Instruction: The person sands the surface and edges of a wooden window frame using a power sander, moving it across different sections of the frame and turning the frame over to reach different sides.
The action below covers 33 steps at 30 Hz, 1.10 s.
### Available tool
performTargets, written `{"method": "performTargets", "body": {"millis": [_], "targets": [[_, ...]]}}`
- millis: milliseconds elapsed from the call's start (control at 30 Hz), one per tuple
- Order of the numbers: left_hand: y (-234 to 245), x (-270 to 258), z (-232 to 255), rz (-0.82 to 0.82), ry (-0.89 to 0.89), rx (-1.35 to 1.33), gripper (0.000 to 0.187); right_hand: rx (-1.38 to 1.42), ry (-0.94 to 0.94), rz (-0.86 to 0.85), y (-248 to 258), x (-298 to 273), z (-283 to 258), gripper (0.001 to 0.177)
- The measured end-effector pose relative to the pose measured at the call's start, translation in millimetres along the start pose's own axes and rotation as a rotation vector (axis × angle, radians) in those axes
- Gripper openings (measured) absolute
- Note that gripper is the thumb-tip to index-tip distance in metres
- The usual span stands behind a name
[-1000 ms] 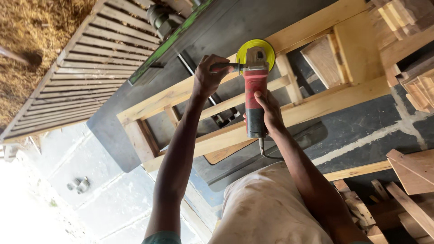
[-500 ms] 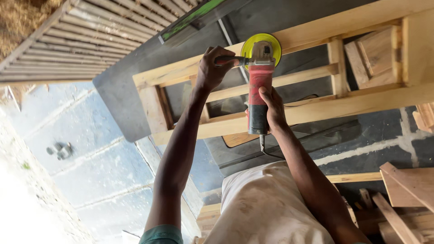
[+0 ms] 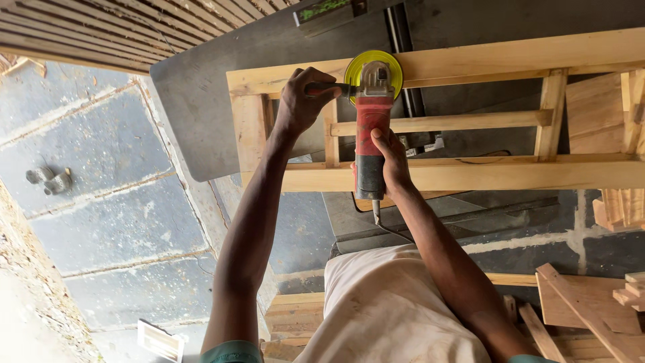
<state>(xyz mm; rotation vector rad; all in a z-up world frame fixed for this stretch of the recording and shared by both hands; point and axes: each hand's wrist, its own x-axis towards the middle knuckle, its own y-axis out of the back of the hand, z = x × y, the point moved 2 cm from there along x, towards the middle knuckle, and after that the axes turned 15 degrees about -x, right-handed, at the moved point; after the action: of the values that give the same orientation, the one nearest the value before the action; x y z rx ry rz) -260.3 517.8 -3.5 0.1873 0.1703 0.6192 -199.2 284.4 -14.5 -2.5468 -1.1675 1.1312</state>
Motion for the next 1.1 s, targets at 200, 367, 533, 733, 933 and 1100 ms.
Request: {"method": "performTargets", "body": {"millis": [200,367,533,733,933,1100], "targets": [[45.3,-18.7,-15.3,0.079,0.011,0.018,0.023,-0.033,-0.044,-0.055,-41.5,7.1,7.3,0.055],[84.4,-35.2,-31.1,0.151,-0.026,-0.069,0.024,-0.064,-0.023,-0.135,-74.4,21.1,24.1,0.056],[118.5,-81.7,-29.5,0.344,-0.105,0.007,0.026,-0.364,0.037,-0.191,-101.3,27.8,18.4,0.054],[153.4,-119.2,-51.0,0.622,-0.116,-0.284,0.025,-0.773,0.199,-0.331,-148.5,75.9,4.7,0.057],[187.6,-126.6,-66.1,0.776,-0.088,-0.192,0.027,-1.082,0.178,-0.316,-193.7,105.7,-4.8,0.062],[181.1,-127.6,-76.8,0.780,-0.086,-0.192,0.028,-1.098,0.078,-0.333,-185.0,119.6,0.0,0.070]]}}
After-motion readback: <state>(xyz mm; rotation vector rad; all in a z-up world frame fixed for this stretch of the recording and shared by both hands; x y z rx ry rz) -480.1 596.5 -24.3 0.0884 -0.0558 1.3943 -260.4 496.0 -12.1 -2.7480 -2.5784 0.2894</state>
